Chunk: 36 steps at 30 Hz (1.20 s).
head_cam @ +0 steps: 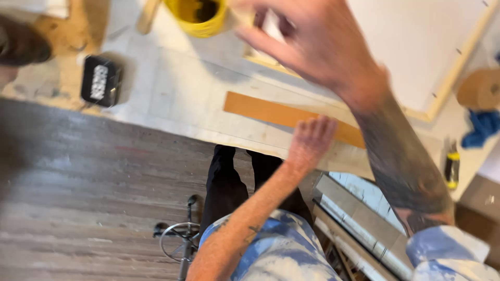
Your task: Applying adhesive paper tape to the inner edges of a wooden frame and smoothing it down with a cloth and brush
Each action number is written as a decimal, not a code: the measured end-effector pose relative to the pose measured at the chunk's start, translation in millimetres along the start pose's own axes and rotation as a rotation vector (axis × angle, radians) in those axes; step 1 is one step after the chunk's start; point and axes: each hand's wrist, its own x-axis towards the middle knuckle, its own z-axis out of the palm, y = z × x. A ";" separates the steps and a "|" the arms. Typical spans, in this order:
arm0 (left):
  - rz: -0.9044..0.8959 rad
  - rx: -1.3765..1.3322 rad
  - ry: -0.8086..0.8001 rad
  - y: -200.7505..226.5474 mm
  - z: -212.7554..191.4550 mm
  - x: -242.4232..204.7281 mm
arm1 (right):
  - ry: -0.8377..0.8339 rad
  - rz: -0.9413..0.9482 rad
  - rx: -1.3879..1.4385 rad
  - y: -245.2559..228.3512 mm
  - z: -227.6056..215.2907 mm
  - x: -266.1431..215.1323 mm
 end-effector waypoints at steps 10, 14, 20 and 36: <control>0.163 -0.115 -0.215 8.8 -16.7 18.2 | 0.181 0.756 -0.311 5.0 16.6 -343.0; 0.104 -0.088 -0.284 21.5 -31.6 29.2 | 0.426 0.714 -0.452 33.9 37.6 -376.0; 0.073 -0.012 -0.318 26.0 -24.7 23.5 | 0.536 0.761 -0.498 61.8 0.1 -465.2; -0.009 -0.062 -0.269 28.3 -21.4 18.6 | 0.292 0.533 -0.188 97.2 -67.5 -499.0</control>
